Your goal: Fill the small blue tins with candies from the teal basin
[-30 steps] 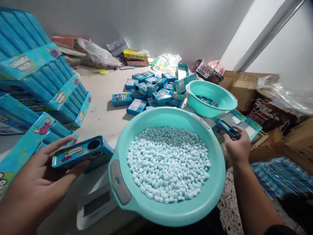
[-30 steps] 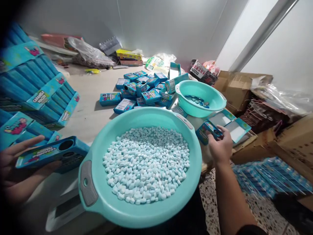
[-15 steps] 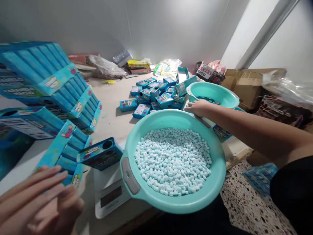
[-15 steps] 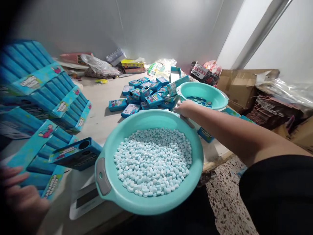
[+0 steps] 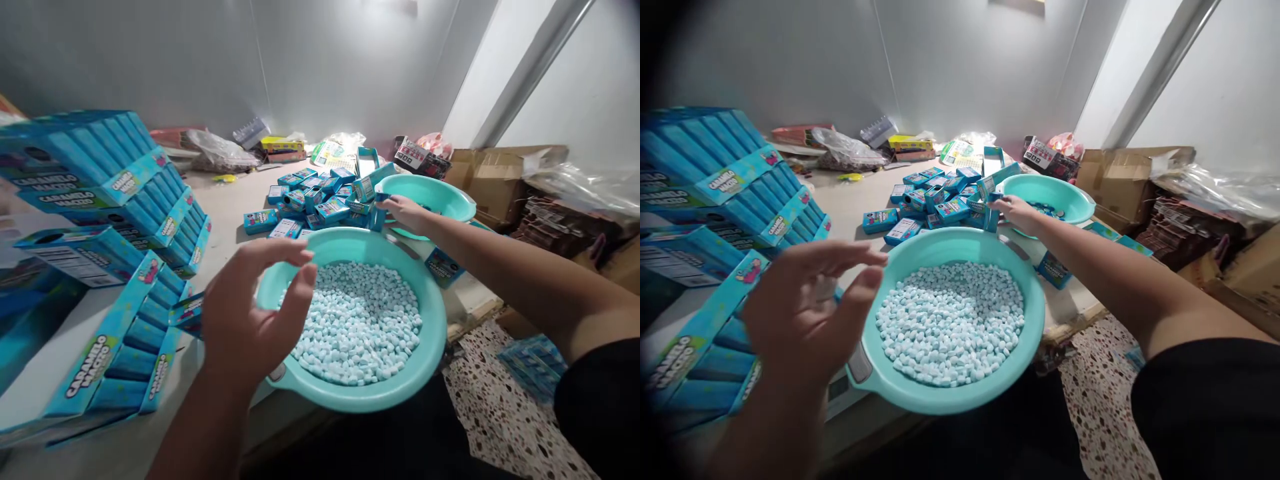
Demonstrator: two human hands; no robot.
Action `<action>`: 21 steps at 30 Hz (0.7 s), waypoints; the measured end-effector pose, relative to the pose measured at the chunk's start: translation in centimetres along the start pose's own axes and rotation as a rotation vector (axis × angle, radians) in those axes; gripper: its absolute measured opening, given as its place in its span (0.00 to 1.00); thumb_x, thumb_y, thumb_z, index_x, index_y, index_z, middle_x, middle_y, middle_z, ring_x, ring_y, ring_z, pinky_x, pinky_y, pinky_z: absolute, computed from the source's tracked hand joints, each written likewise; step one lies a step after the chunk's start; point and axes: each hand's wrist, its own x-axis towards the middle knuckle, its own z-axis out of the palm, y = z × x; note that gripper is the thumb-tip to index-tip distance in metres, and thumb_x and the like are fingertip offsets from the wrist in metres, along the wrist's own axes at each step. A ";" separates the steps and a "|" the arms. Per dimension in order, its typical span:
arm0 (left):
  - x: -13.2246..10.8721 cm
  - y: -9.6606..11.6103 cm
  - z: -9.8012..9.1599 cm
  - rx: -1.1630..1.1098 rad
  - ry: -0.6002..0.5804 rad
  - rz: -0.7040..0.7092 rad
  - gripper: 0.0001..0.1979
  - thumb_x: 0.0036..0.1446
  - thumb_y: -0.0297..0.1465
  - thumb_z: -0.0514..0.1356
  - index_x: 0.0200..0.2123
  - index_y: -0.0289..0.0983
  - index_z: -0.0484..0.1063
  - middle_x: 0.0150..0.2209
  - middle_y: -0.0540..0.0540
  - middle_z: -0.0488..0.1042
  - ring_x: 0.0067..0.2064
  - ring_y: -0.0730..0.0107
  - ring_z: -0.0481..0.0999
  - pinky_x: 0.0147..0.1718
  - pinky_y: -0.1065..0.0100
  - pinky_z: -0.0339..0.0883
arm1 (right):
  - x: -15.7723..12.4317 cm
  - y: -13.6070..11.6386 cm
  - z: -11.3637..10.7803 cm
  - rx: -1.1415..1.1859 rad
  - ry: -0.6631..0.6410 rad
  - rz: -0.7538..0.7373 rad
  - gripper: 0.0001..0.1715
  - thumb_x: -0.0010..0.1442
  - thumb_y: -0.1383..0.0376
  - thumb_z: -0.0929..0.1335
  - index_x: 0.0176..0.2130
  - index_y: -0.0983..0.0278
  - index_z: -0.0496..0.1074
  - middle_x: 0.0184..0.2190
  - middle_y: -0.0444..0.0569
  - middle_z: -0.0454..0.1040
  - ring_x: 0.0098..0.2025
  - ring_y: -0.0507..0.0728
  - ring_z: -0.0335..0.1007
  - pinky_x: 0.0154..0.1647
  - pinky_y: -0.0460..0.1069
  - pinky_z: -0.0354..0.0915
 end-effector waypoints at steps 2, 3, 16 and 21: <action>0.8 0.3 1.9 -0.059 -0.057 -0.002 0.16 0.58 0.26 0.63 0.50 0.43 0.71 0.41 0.50 0.77 0.42 0.69 0.79 0.47 0.62 0.76 | -0.8 -1.1 -0.7 0.149 0.042 -0.013 0.30 0.71 0.48 0.51 0.56 0.64 0.65 0.45 0.57 0.76 0.42 0.57 0.75 0.40 0.49 0.72; 1.0 0.2 2.5 -0.068 -0.077 0.001 0.19 0.58 0.26 0.63 0.53 0.42 0.69 0.42 0.49 0.76 0.44 0.68 0.79 0.48 0.62 0.76 | -1.5 -1.9 -1.0 0.253 0.052 -0.030 0.31 0.71 0.48 0.49 0.57 0.63 0.63 0.46 0.57 0.75 0.43 0.57 0.75 0.41 0.50 0.72; 0.7 -1.8 2.1 0.406 -0.188 0.137 0.18 0.49 0.36 0.71 0.41 0.43 0.70 0.39 0.47 0.75 0.44 0.58 0.77 0.52 0.56 0.71 | -11.7 -9.4 5.7 0.506 -0.364 -0.018 0.36 0.69 0.42 0.56 0.43 0.67 0.76 0.40 0.57 0.77 0.40 0.59 0.74 0.46 0.56 0.73; 0.4 -1.4 2.7 0.137 0.148 -0.377 0.23 0.49 0.45 0.71 0.41 0.41 0.65 0.38 0.49 0.75 0.42 0.62 0.77 0.45 0.60 0.74 | -16.3 -7.8 8.1 0.053 -0.354 -0.086 0.45 0.60 0.36 0.64 0.61 0.64 0.69 0.62 0.62 0.68 0.63 0.71 0.63 0.64 0.65 0.62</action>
